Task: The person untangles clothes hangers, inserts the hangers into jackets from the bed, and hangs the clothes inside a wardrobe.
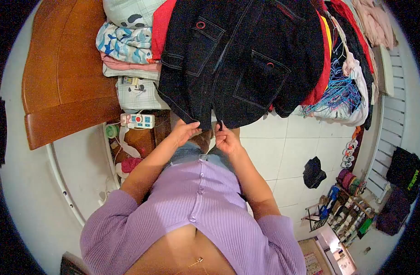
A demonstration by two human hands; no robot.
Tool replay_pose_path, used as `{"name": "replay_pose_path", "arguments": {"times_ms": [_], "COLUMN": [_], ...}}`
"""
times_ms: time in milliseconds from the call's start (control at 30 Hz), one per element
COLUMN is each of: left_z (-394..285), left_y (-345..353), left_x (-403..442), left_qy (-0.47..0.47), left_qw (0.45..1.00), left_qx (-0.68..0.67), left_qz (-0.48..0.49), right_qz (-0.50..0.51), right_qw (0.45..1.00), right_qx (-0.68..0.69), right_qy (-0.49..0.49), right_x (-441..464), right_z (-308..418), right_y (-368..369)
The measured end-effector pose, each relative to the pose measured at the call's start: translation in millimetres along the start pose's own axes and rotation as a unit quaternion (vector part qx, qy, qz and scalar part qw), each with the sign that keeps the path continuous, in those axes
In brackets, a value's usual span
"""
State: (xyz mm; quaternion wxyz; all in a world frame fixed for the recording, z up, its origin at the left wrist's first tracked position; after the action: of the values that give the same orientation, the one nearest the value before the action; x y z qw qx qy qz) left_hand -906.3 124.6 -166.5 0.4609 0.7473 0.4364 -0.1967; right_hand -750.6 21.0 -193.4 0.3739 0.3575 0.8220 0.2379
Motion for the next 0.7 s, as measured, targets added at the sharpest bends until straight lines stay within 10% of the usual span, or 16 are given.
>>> {"name": "replay_pose_path", "arguments": {"times_ms": [267, 700], "left_z": [18, 19], "left_y": [0, 5], "left_x": [13, 9], "left_qy": [0.112, 0.058], "left_qw": [0.936, 0.964], "left_qx": [0.306, 0.228], "left_qz": [-0.135, -0.124], "right_qz": [-0.228, -0.271], "right_qw": [0.936, 0.797], "right_qx": [-0.227, -0.466], "right_qy": [-0.141, -0.274], "right_x": [18, 20], "right_z": [-24, -31], "right_y": [31, 27]}}
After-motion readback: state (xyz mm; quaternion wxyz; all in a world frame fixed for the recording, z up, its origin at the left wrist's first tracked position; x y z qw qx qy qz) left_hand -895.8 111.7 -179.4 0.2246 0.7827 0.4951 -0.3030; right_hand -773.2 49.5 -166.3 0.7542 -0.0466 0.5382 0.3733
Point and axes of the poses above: each hand's wrist, its own x-axis towards the middle knuckle, its own y-axis out of the palm, z = x × y, the point moved 3 cm from there along x, towards the middle knuckle, and after that the axes turned 6 degrees about x, right-handed, at the moved point
